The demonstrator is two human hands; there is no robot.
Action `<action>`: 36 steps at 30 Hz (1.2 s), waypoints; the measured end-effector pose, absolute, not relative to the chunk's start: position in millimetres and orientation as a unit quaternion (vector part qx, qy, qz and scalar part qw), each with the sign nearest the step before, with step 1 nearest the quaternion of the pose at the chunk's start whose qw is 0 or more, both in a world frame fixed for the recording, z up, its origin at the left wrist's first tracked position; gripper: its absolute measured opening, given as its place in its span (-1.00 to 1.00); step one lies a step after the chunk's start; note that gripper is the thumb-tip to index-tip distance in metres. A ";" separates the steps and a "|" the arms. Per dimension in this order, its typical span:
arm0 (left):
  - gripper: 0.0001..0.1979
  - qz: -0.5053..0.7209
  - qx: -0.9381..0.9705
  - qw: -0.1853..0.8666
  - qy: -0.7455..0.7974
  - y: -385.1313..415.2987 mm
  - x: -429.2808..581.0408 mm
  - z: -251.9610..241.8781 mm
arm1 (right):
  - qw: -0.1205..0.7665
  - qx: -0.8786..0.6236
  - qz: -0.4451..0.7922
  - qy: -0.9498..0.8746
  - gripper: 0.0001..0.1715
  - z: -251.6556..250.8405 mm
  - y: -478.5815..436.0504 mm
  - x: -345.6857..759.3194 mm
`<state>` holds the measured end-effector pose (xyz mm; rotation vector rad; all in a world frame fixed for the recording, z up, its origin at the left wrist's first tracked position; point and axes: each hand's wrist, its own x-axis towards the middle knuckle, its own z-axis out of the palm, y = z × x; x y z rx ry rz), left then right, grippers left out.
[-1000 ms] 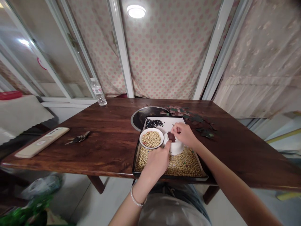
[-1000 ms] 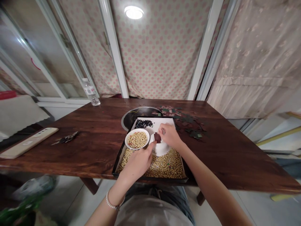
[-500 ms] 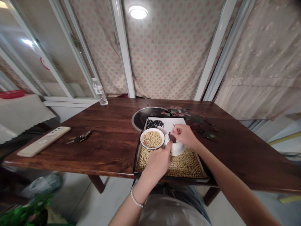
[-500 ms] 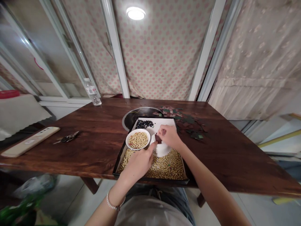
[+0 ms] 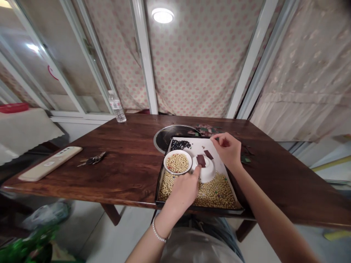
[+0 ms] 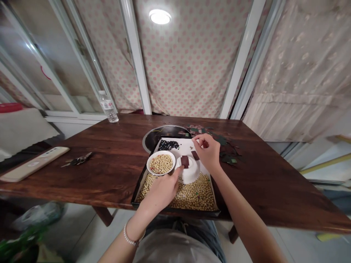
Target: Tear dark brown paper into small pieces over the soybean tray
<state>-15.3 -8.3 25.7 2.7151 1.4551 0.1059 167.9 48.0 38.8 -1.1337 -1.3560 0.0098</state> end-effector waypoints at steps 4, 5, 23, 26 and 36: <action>-0.50 0.037 0.882 0.023 0.469 -9.0 -15.7 25.5 | 0.616 -0.453 0.052 -0.642 -0.71 51.2 34.0 129.2; -0.51 0.033 0.882 0.023 0.470 -9.2 -15.7 25.9 | 0.563 -0.444 0.087 -0.692 -0.76 50.6 35.4 122.2; -0.47 0.045 0.884 0.028 0.464 -6.9 -17.3 21.2 | 0.264 -0.451 0.335 -0.784 -0.65 21.4 -40.1 176.4; -0.49 0.047 0.883 0.031 0.465 -6.9 -17.3 22.4 | 0.220 -0.467 0.300 -0.802 -0.76 7.5 -42.8 174.1; -0.48 0.051 0.884 0.025 0.463 -6.8 -17.1 20.9 | 0.185 -0.475 0.291 -0.810 -0.82 7.9 -42.5 166.8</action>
